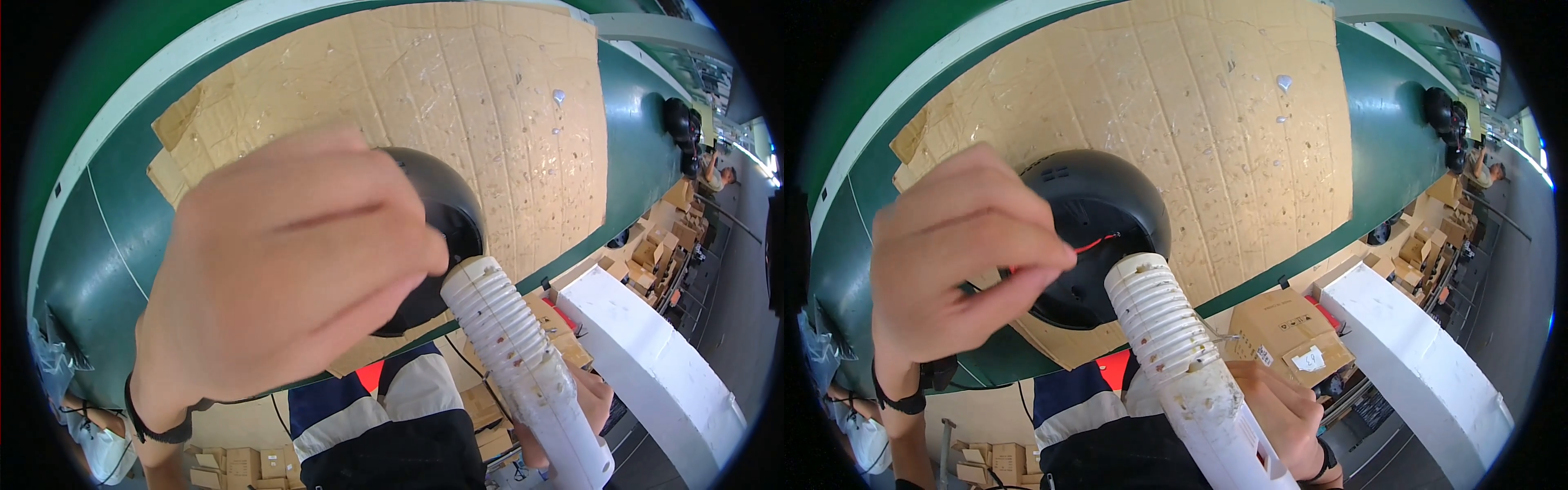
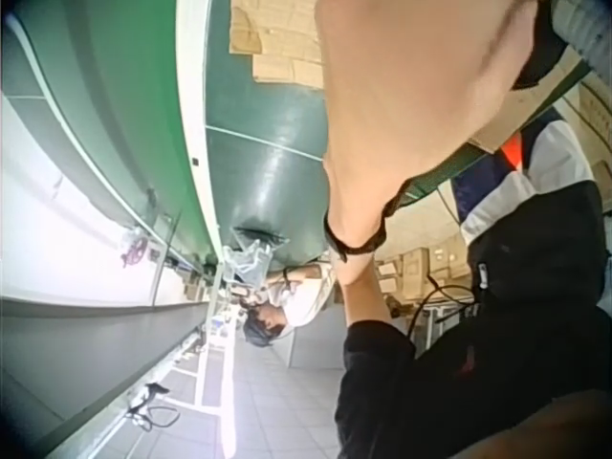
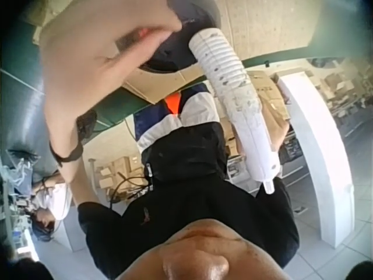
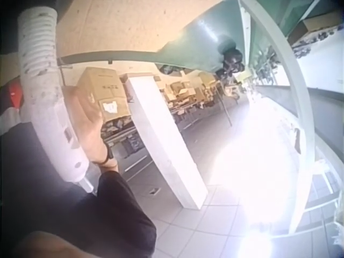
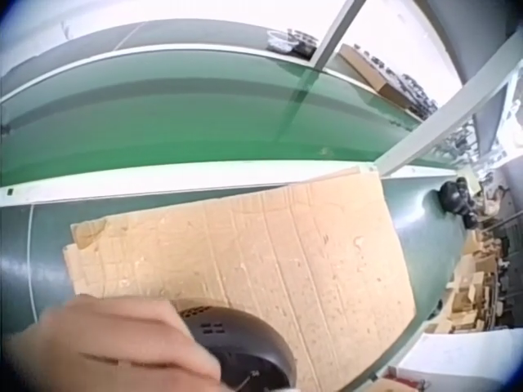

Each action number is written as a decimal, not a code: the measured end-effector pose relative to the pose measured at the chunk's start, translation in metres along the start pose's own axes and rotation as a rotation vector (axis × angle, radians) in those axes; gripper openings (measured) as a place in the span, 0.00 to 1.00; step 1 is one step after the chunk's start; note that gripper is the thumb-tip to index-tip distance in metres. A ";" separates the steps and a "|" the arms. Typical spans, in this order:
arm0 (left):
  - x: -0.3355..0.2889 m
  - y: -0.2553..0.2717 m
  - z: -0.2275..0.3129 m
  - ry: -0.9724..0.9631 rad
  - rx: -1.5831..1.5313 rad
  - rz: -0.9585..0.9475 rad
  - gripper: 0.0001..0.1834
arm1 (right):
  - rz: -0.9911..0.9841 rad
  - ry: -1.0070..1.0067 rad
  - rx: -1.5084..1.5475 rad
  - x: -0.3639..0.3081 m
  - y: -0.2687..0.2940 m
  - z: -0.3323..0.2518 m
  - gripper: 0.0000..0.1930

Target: Apply hot glue to secure wires inside plastic housings and organize finished parts on an assembly line.

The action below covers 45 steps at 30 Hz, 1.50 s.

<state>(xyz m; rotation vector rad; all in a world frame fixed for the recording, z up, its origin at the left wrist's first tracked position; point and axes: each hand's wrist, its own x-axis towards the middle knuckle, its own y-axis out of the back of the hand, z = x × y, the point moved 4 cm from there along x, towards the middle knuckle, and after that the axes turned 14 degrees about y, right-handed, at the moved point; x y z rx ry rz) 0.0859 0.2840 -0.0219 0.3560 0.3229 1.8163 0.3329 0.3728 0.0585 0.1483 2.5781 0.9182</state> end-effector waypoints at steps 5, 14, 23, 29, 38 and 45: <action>0.008 0.002 -0.007 0.139 0.045 0.088 0.11 | 0.016 -0.024 -0.007 -0.006 -0.006 0.003 0.14; 0.009 0.000 -0.012 0.189 -0.037 0.100 0.14 | 0.141 -0.052 0.022 -0.011 -0.013 0.002 0.14; -0.027 0.021 -0.006 0.218 0.058 0.093 0.23 | 0.157 -0.033 -0.079 -0.025 -0.021 0.003 0.14; -0.055 0.017 -0.001 0.349 0.129 0.151 0.20 | 0.126 0.004 -0.118 -0.015 -0.011 -0.002 0.14; -0.064 0.011 -0.002 0.327 0.101 0.146 0.13 | 0.074 -0.160 0.051 -0.015 -0.018 0.001 0.16; -0.063 0.011 0.000 0.291 0.133 0.149 0.14 | 0.085 -0.012 -0.247 -0.017 -0.021 -0.010 0.16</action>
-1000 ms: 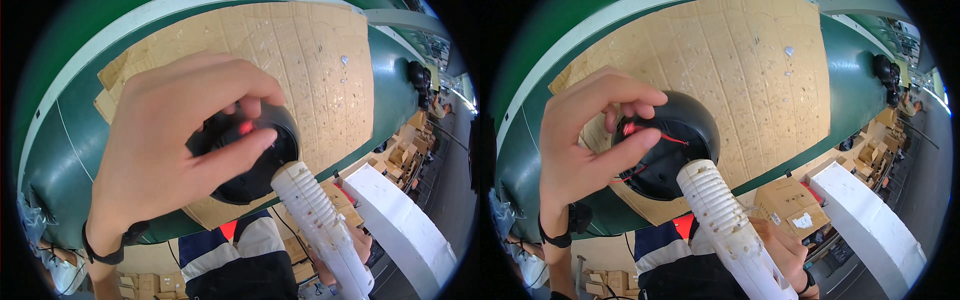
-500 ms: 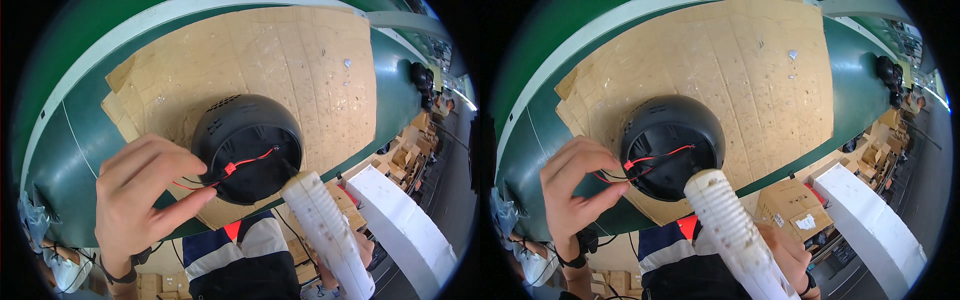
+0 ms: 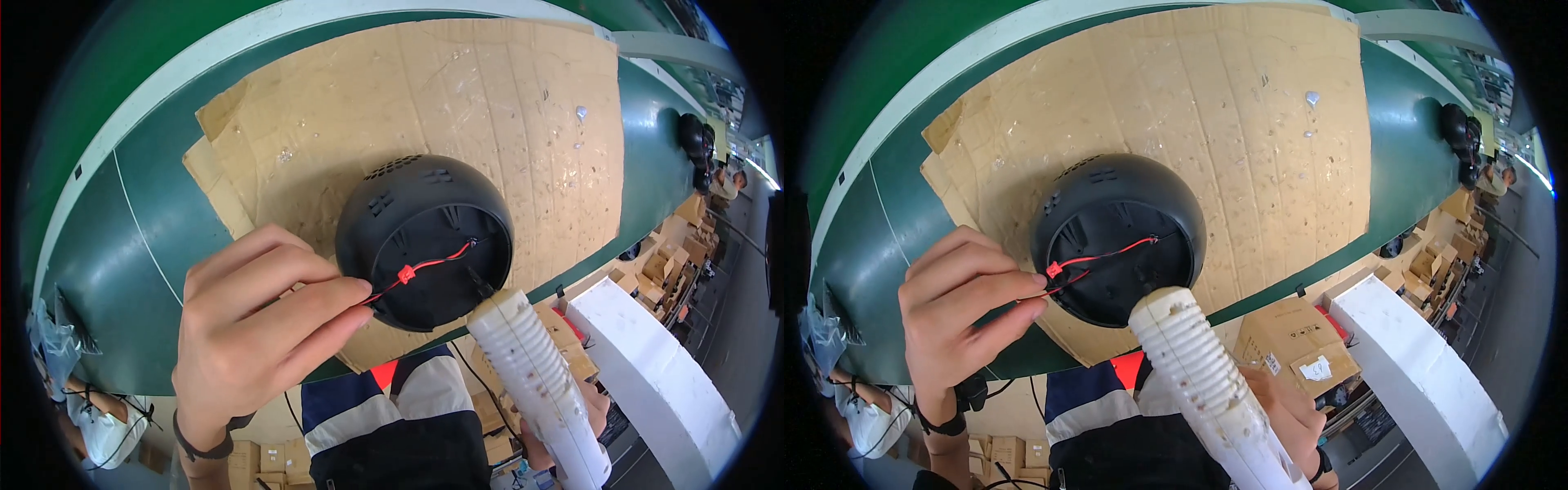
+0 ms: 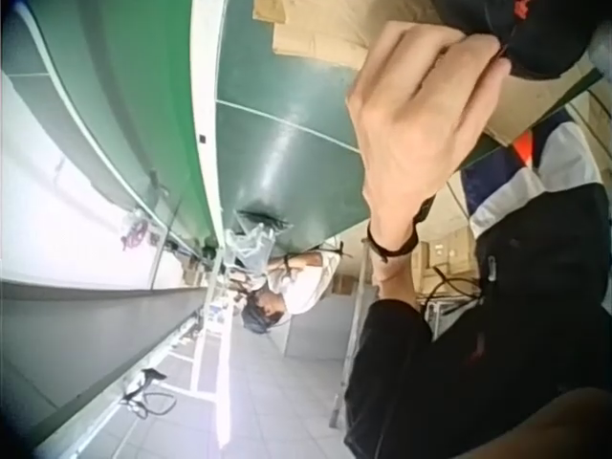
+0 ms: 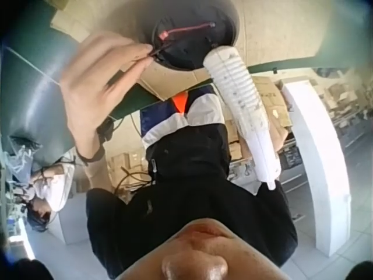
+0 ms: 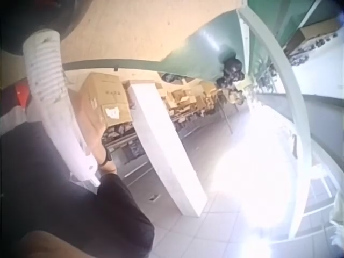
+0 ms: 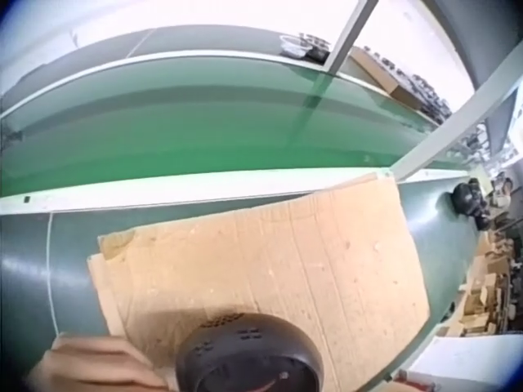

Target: Apply hot glue to secure wires inside plastic housings and organize finished parts on an assembly line.

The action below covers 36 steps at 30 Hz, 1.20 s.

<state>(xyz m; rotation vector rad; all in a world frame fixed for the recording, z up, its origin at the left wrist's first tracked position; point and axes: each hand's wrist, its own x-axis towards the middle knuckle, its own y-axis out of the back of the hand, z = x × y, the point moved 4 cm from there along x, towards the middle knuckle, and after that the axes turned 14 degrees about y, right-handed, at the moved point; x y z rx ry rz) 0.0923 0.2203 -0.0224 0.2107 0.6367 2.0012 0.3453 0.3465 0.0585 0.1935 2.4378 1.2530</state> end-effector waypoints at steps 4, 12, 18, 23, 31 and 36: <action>-0.004 -0.002 0.005 -0.021 0.014 0.035 0.14 | 0.288 -0.286 0.129 -0.010 -0.007 0.007 0.15; -0.024 -0.020 0.009 -0.035 -0.018 0.044 0.13 | -0.030 0.025 0.163 0.026 0.004 0.004 0.13; -0.029 -0.022 0.008 -0.060 -0.028 0.067 0.14 | -0.160 0.009 0.319 0.037 0.004 -0.005 0.11; -0.028 -0.024 0.008 -0.089 -0.055 0.105 0.16 | -0.025 -0.018 0.196 0.041 0.000 -0.008 0.12; -0.028 -0.025 0.006 -0.105 -0.073 0.111 0.17 | -0.123 -0.191 0.178 0.028 0.003 -0.007 0.18; -0.028 -0.024 0.005 -0.103 -0.074 0.122 0.16 | -0.126 -0.285 0.187 0.020 0.003 -0.003 0.18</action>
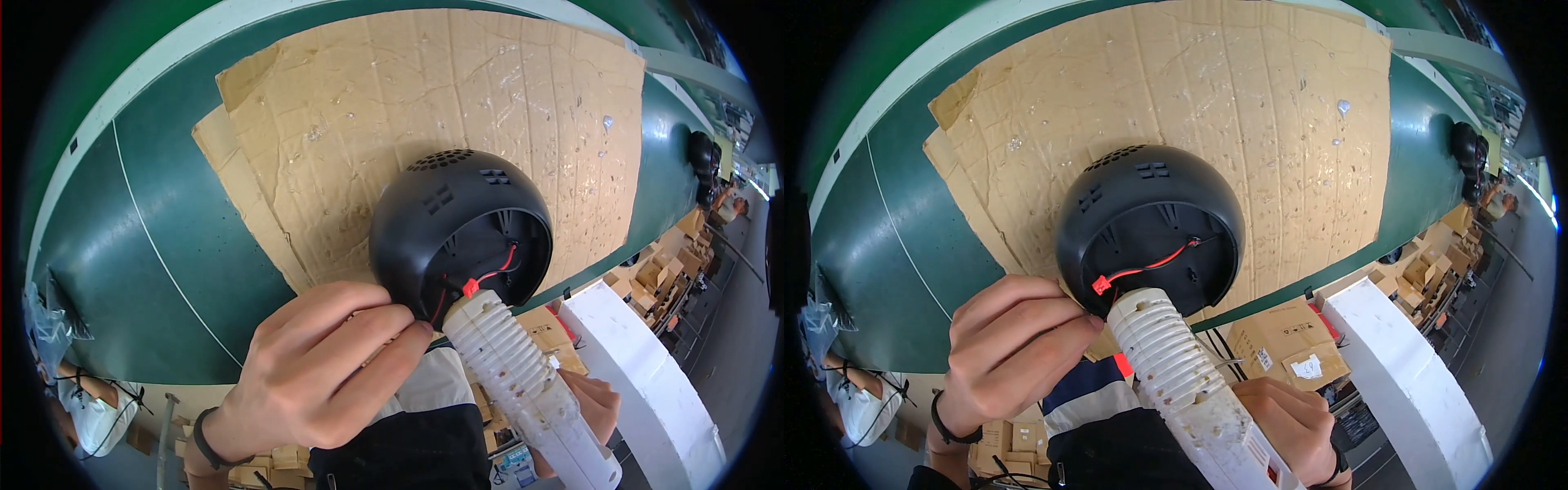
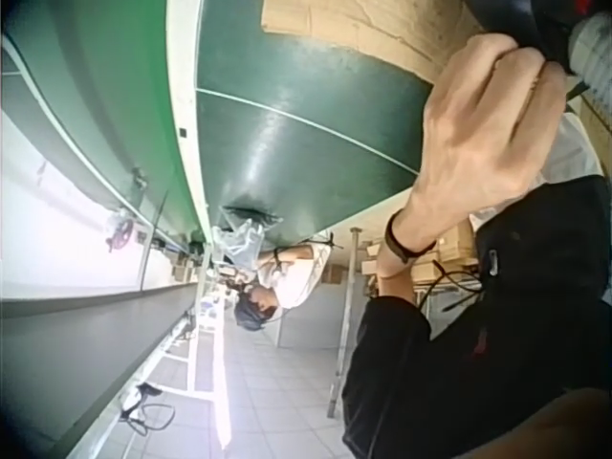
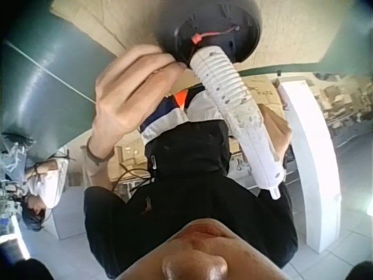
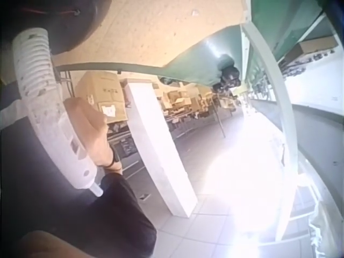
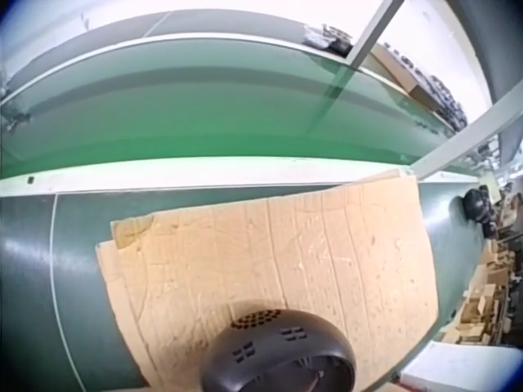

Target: Apply hot glue to secure wires inside plastic housings and organize finished parts on an assembly line.

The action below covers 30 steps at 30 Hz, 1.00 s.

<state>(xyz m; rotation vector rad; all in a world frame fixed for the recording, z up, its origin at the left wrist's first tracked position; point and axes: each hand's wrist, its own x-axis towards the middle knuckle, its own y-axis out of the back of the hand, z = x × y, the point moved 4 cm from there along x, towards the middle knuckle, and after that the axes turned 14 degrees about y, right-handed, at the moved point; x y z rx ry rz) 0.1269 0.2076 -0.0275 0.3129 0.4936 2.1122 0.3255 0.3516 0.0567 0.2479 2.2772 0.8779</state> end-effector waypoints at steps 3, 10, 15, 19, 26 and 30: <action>0.001 -0.002 0.000 -0.004 -0.002 0.000 0.16 | 0.045 -0.028 -0.137 -0.004 -0.005 0.001 0.17; 0.008 0.011 0.003 0.003 -0.006 -0.019 0.15 | -0.003 0.088 -0.181 0.002 -0.002 -0.005 0.17; 0.029 0.021 -0.001 0.061 -0.152 0.034 0.13 | 0.006 0.114 -0.137 0.014 -0.008 -0.010 0.16; 0.048 0.020 -0.007 0.100 -0.189 -0.016 0.13 | 0.013 0.144 -0.094 0.017 -0.011 -0.015 0.16; 0.058 0.013 -0.009 0.064 -0.237 -0.014 0.13 | 0.019 0.194 -0.009 0.014 -0.009 -0.015 0.16; 0.059 0.013 -0.005 0.048 -0.234 -0.008 0.13 | 0.026 0.221 0.040 0.000 0.001 -0.010 0.15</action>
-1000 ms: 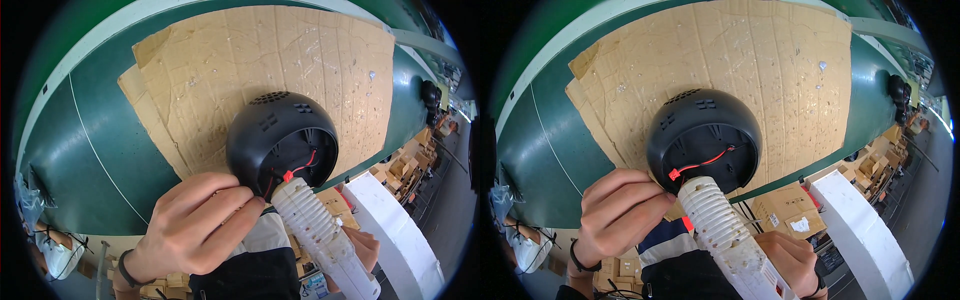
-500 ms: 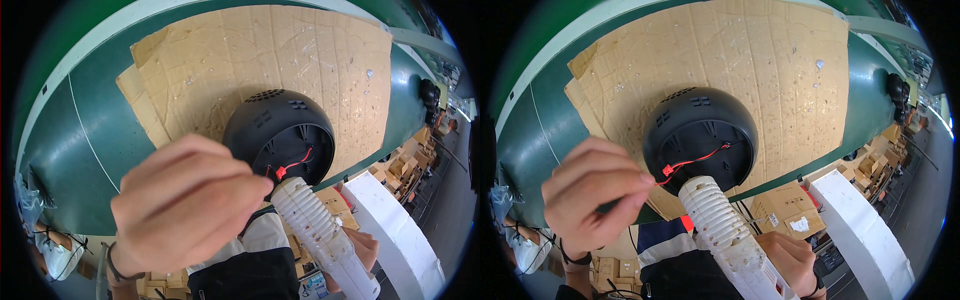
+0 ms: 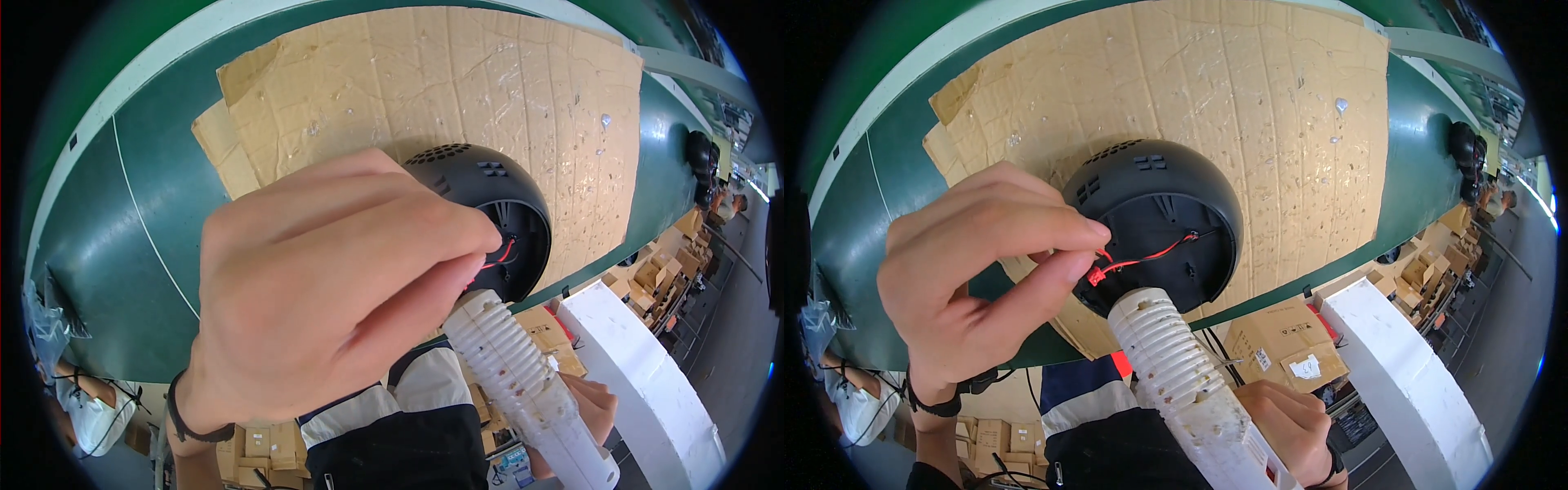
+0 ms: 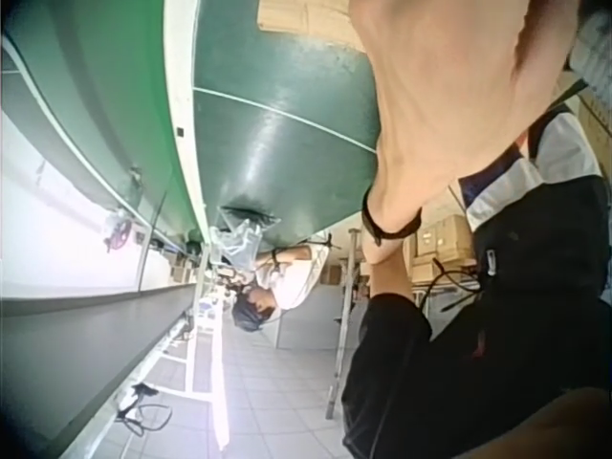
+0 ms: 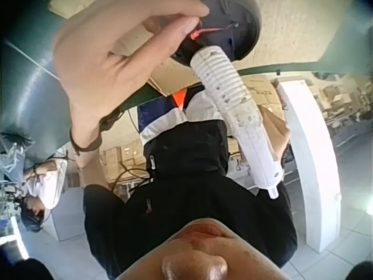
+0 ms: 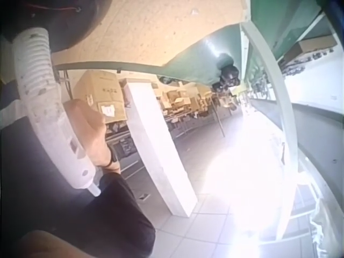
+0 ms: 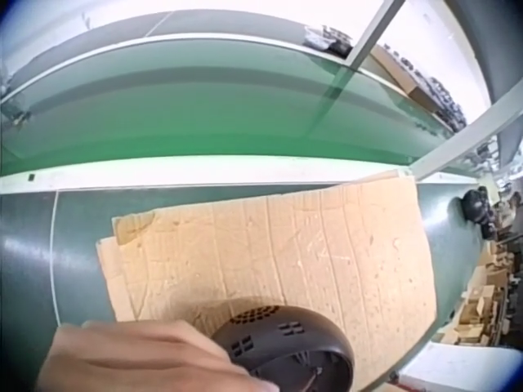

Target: Apply hot glue to secure wires inside plastic housings and organize finished parts on an assembly line.

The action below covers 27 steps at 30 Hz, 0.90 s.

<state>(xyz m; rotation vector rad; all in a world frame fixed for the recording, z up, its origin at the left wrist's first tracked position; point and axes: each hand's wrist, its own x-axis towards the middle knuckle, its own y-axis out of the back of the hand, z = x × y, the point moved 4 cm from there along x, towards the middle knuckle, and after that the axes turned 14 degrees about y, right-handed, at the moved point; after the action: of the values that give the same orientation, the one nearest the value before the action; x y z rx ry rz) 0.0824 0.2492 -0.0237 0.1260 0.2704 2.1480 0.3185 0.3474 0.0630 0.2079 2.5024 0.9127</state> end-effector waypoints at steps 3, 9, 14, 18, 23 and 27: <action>-0.003 0.003 -0.005 0.005 0.004 -0.002 0.13 | 0.000 0.017 0.030 -0.017 0.013 0.005 0.15; -0.013 0.009 -0.008 0.104 0.046 0.015 0.12 | 0.020 0.061 0.108 0.012 -0.005 -0.001 0.15; -0.027 0.017 -0.013 0.069 0.006 -0.092 0.12 | 0.037 0.081 0.143 0.005 0.002 -0.001 0.15; -0.044 0.012 -0.012 0.097 0.010 -0.173 0.12 | 0.020 -0.067 -0.095 -0.006 0.005 0.001 0.16; -0.051 0.003 -0.014 0.099 0.041 -0.227 0.11 | 0.101 -0.011 -0.130 -0.006 0.005 -0.002 0.17; -0.057 0.005 -0.018 0.094 0.046 -0.204 0.12 | -0.059 -0.270 -0.202 -0.032 -0.006 0.025 0.19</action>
<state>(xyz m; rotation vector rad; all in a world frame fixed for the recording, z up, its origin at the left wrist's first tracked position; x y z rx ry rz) 0.1063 0.1968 -0.0391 0.0225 0.3715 1.9479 0.3585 0.3478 0.0538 0.1770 2.1434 1.0322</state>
